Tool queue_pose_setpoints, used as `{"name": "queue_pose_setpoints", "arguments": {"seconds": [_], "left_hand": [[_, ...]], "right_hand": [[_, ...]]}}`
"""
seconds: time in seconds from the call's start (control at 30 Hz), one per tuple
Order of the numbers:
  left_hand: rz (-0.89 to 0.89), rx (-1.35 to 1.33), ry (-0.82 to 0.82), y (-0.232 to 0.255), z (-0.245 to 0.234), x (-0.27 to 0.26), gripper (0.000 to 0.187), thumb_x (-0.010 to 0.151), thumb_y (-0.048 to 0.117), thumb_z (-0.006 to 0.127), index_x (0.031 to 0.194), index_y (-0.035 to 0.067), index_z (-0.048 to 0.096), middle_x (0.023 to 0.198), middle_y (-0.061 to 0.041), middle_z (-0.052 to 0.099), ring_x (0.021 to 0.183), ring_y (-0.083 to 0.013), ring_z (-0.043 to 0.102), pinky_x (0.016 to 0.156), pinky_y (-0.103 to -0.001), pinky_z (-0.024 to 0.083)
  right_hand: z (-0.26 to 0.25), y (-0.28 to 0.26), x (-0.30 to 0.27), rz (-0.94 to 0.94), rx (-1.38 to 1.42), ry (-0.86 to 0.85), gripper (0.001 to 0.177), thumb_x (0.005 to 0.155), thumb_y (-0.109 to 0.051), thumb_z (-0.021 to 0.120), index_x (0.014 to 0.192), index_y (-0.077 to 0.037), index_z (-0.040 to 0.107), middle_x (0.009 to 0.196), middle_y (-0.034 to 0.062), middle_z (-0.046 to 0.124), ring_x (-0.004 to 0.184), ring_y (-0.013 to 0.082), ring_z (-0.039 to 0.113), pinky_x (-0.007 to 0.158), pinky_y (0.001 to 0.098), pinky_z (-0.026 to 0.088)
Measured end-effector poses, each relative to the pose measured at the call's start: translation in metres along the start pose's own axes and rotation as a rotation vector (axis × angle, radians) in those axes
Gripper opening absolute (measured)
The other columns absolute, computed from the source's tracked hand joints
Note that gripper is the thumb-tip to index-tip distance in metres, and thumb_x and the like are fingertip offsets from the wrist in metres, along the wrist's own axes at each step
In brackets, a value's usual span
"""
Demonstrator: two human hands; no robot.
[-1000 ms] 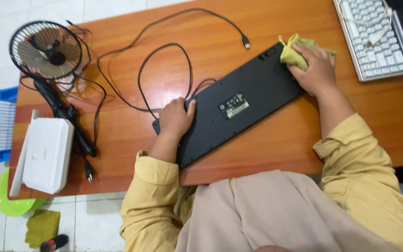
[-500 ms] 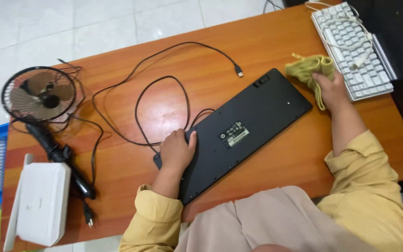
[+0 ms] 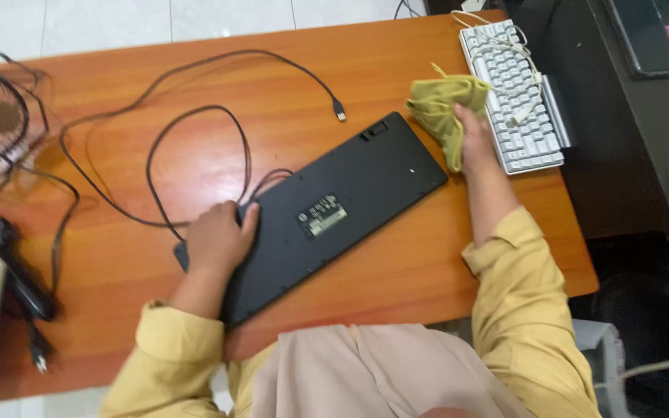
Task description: Cleaning a computer keyboard using a yellow cloth by wiping both the keys and the back of the device.
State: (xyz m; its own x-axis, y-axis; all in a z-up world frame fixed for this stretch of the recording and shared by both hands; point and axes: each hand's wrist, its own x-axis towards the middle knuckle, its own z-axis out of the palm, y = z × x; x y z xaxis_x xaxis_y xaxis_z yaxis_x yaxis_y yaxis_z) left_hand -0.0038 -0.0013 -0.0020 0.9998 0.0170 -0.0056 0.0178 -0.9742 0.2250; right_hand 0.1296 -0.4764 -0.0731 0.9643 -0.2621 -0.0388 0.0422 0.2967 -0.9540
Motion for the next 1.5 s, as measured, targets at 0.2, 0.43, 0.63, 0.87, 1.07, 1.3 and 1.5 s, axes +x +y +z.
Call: {"name": "queue_pose_setpoints", "arguments": {"seconds": [0.2, 0.43, 0.63, 0.87, 1.07, 1.3, 1.5], "left_hand": [[-0.009, 0.062, 0.047, 0.001, 0.008, -0.001, 0.056, 0.098, 0.056, 0.052, 0.097, 0.004, 0.072, 0.102, -0.02, 0.073, 0.094, -0.0407, 0.068, 0.081, -0.051, 0.054], [-0.028, 0.088, 0.075, 0.005, 0.012, -0.001, 0.056, 0.099, 0.056, 0.052, 0.1, 0.004, 0.073, 0.104, -0.021, 0.073, 0.096, -0.0417, 0.067, 0.083, -0.051, 0.053], [-0.036, 0.119, 0.067, 0.005, 0.018, 0.003, 0.056, 0.099, 0.057, 0.053, 0.1, 0.004, 0.073, 0.104, -0.021, 0.073, 0.098, -0.0412, 0.067, 0.083, -0.052, 0.052], [0.016, 0.092, 0.134, 0.005, 0.013, -0.006, 0.055, 0.1, 0.055, 0.055, 0.097, 0.003, 0.073, 0.102, -0.021, 0.073, 0.096, -0.0422, 0.066, 0.083, -0.052, 0.052], [0.029, 0.029, 0.14, 0.005, 0.01, -0.004, 0.056, 0.099, 0.055, 0.055, 0.093, 0.003, 0.074, 0.097, -0.022, 0.073, 0.091, -0.042, 0.068, 0.082, -0.053, 0.052], [0.037, 0.028, 0.071, 0.0, 0.008, -0.002, 0.057, 0.099, 0.055, 0.053, 0.096, 0.002, 0.072, 0.094, -0.021, 0.073, 0.089, -0.0397, 0.069, 0.08, -0.052, 0.053], [0.044, 0.026, 0.069, -0.006, 0.017, 0.001, 0.056, 0.099, 0.054, 0.053, 0.097, 0.002, 0.071, 0.094, -0.019, 0.072, 0.09, -0.0375, 0.068, 0.081, -0.05, 0.052]], "right_hand": [[0.032, 0.005, 0.007, -0.014, -0.633, -0.191, 0.052, 0.09, -0.036, 0.069, 0.133, -0.007, 0.064, 0.127, 0.0141, 0.072, 0.117, 0.0232, 0.068, 0.103, 0.0396, 0.053], [0.045, -0.013, -0.018, -0.573, -1.102, -0.455, 0.045, 0.089, -0.03, 0.071, 0.133, -0.019, 0.071, 0.142, 0.0136, 0.067, 0.139, 0.0283, 0.05, 0.116, 0.0529, 0.026], [0.015, -0.012, -0.015, -0.269, -0.754, -0.519, 0.043, 0.093, -0.035, 0.07, 0.131, -0.013, 0.07, 0.142, 0.0158, 0.065, 0.136, 0.0286, 0.057, 0.115, 0.0415, 0.042], [-0.012, -0.01, -0.009, 0.177, 0.277, -0.154, 0.052, 0.097, -0.034, 0.059, 0.137, 0.0, 0.058, 0.136, 0.0195, 0.065, 0.124, 0.0321, 0.065, 0.108, 0.0448, 0.053], [-0.006, -0.012, -0.036, 0.122, 0.51, -0.241, 0.049, 0.101, -0.032, 0.052, 0.139, -0.001, 0.056, 0.138, 0.0188, 0.066, 0.126, 0.0302, 0.066, 0.112, 0.0427, 0.054], [0.058, -0.042, -0.095, -0.12, -0.813, -0.296, 0.06, 0.096, -0.048, 0.064, 0.146, -0.017, 0.057, 0.155, 0.0156, 0.049, 0.139, 0.0342, 0.047, 0.112, 0.0504, 0.039], [0.079, -0.022, -0.083, -0.288, -1.476, -0.296, 0.079, 0.082, -0.065, 0.071, 0.154, -0.044, 0.045, 0.17, 0.0068, 0.022, 0.154, 0.0378, 0.022, 0.12, 0.0588, 0.025]]}}
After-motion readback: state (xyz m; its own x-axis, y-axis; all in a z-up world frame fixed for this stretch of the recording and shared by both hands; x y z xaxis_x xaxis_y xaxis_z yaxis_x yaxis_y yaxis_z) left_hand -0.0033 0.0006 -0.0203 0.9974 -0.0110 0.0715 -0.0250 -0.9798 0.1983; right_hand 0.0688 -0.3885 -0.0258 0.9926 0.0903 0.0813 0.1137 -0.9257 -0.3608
